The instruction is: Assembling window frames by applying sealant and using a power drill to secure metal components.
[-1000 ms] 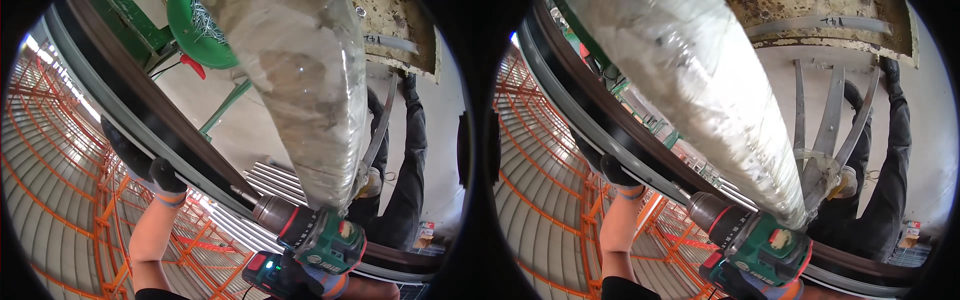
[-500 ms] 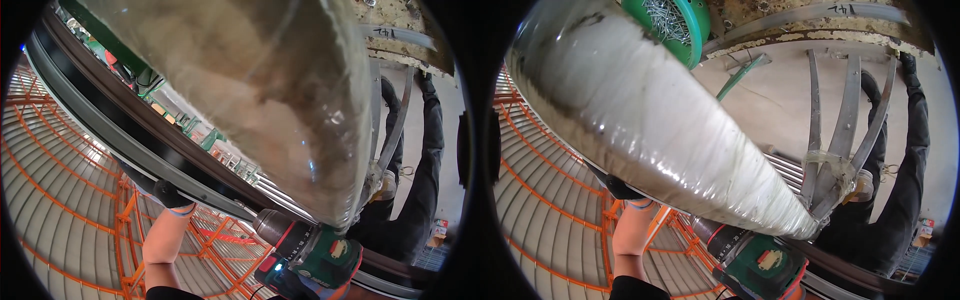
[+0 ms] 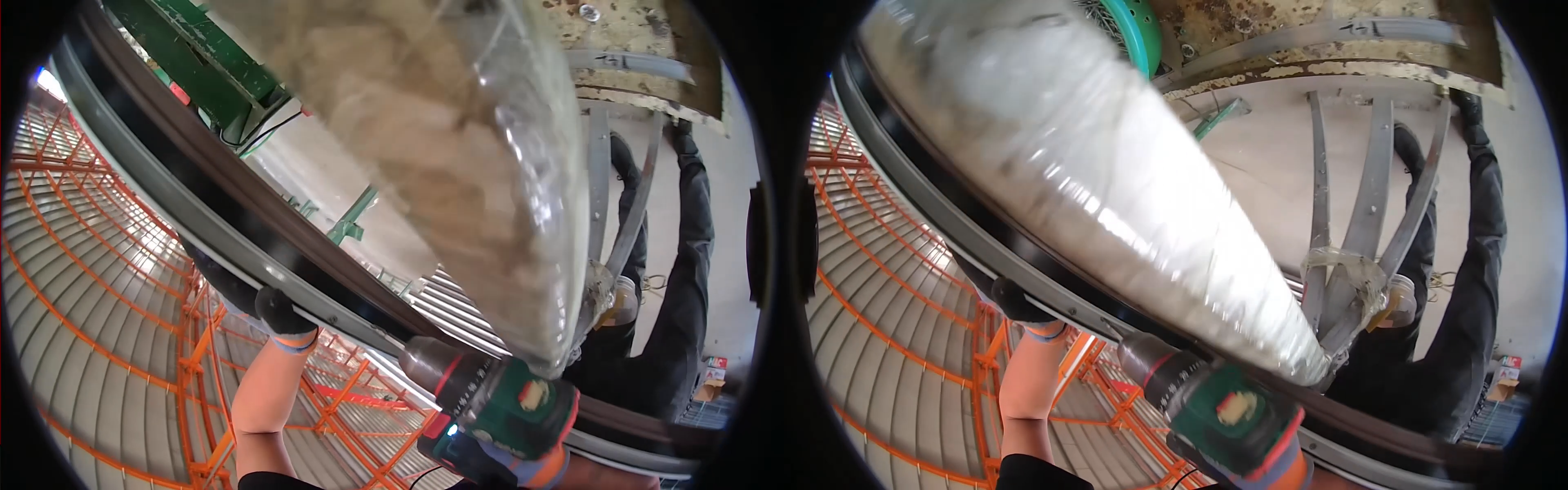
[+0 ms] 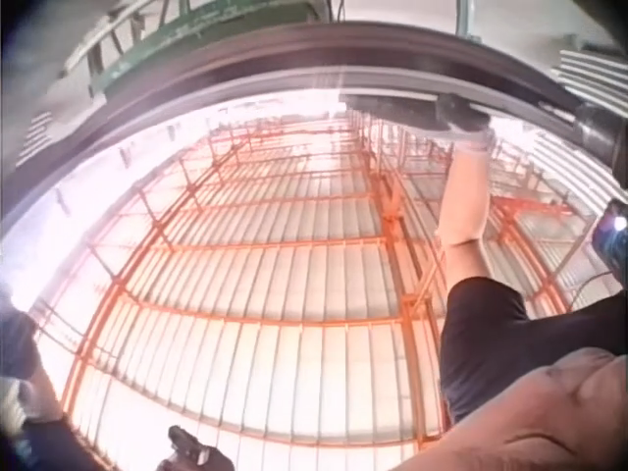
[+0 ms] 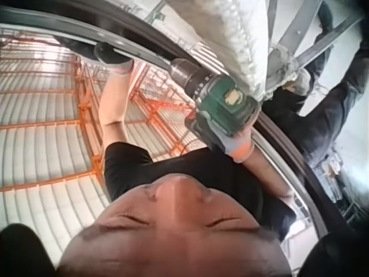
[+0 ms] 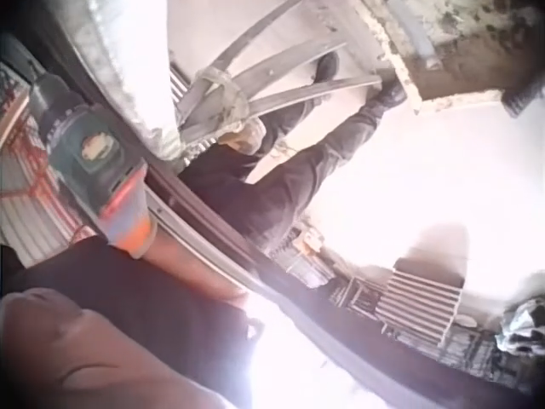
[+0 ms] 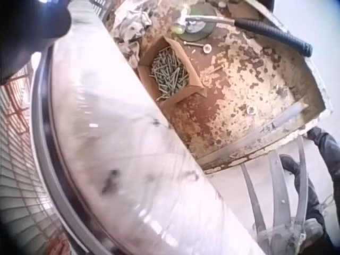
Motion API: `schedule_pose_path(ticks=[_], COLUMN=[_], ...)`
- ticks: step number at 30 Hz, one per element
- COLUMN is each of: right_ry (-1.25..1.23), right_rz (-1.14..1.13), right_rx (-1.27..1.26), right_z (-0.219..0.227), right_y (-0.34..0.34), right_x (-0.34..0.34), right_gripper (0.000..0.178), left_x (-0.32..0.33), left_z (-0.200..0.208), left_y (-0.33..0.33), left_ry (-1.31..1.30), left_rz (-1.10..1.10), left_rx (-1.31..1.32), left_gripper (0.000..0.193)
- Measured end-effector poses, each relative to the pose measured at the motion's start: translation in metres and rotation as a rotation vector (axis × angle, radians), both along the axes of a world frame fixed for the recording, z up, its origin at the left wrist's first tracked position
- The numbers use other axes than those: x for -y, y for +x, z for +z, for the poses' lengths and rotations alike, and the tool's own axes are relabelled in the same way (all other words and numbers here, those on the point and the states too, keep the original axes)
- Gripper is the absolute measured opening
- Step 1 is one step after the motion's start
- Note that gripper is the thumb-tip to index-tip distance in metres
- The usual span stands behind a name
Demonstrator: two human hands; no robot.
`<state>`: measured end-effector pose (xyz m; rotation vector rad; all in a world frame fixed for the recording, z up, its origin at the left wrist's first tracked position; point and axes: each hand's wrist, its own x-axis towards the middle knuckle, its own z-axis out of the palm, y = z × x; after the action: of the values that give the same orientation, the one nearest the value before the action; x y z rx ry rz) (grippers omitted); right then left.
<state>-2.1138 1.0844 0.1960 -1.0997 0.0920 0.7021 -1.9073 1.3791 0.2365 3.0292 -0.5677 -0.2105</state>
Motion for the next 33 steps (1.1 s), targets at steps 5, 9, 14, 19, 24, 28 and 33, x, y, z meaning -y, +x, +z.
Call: schedule_pose_path(ticks=[5,9,14,19,24,28,33], right_ry=[0.058,0.270,0.417,0.299,0.154,0.184,0.105], right_rz=[-0.081,0.034,0.009,0.051,0.115,0.227,0.183], right_rx=[-0.112,-0.650,-0.930,-0.922,-0.871,-0.791,-0.884], right_z=[0.016,0.030,0.029,0.031,0.040,0.037,0.047], right_y=[0.052,0.057,0.077,0.099,0.104,0.111,0.116], right_x=[-0.016,-0.013,-0.013,-0.016,-0.013,-0.014,-0.020], right_gripper=[0.036,0.030,0.026,0.026,0.019,0.016,0.018], left_x=[0.006,0.022,0.022,0.013,0.026,0.027,0.023], left_z=[-0.001,-0.018,-0.013,-0.007,-0.003,-0.008,0.002], left_y=[0.008,0.006,0.011,0.005,0.012,0.012,0.008], left_ry=[-0.113,-0.407,-0.349,-0.385,-0.261,-0.185,-0.162], left_rz=[-0.095,0.086,0.033,0.150,0.102,0.122,0.222], left_rx=[0.011,0.044,0.129,0.071,0.155,0.117,0.103], left_gripper=[0.088,0.100,0.092,0.097,0.111,0.116,0.118])
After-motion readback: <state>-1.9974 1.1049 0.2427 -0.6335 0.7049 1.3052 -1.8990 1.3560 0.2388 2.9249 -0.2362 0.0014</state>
